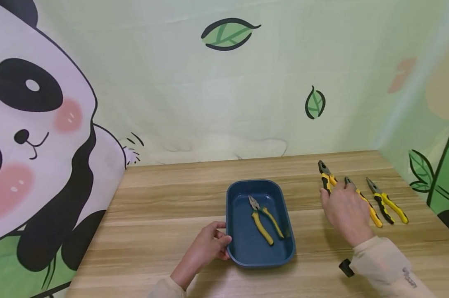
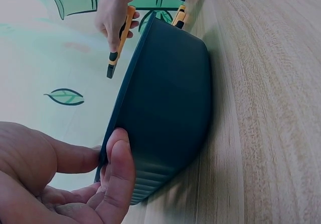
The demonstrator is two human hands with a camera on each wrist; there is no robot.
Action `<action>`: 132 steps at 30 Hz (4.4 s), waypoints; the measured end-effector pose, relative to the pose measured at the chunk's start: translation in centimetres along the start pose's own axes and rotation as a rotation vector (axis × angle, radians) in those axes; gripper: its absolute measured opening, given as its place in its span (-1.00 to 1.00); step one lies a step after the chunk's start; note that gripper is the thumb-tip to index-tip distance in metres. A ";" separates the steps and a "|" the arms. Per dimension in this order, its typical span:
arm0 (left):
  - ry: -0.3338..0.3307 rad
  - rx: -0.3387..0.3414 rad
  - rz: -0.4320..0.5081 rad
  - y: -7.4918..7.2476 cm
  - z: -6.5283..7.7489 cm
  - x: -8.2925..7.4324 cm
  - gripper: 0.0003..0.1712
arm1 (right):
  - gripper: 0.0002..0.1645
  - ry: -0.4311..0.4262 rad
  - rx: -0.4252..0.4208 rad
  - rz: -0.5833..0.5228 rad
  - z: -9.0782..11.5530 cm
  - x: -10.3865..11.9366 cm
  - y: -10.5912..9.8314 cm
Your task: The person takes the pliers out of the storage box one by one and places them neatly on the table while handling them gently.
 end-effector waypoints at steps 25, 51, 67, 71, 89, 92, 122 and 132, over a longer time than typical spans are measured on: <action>0.005 0.000 0.025 0.0 0.1 0.0 -0.50 | -0.36 0.017 0.012 0.002 -0.1 -2.2 -0.1; 0.020 0.001 0.026 -0.1 -0.1 0.3 -0.52 | -0.29 0.045 0.138 0.017 -0.5 -2.6 1.6; 0.008 -0.013 0.023 -0.1 0.0 0.2 -0.52 | -0.22 0.102 0.271 -0.010 -0.7 -3.2 3.5; 0.007 -0.013 0.025 -0.2 0.0 0.2 -0.52 | -0.25 0.103 0.294 -0.006 -0.7 -3.4 4.1; 0.009 -0.011 0.028 -0.1 0.1 0.1 -0.52 | -0.32 0.091 0.282 -0.019 -1.0 -3.8 5.3; 0.008 -0.012 0.028 -0.1 0.0 0.2 -0.51 | -0.31 0.098 0.286 -0.022 -1.0 -3.9 5.5; -0.003 -0.020 -0.009 -0.2 0.1 0.0 -0.51 | -0.40 0.074 0.317 -0.050 -1.7 -4.2 6.2; 0.001 -0.017 -0.008 -0.2 0.2 0.1 -0.51 | -0.31 0.063 0.302 -0.059 -1.9 -4.3 6.1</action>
Point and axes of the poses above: each hand's wrist, its own z-axis away from the middle knuckle, its own y-axis out of the palm, x = y × z, the point moved 4 cm from there along -z, towards the middle knuckle, and after that the axes turned 5 degrees about -y, right-handed, at the moved point
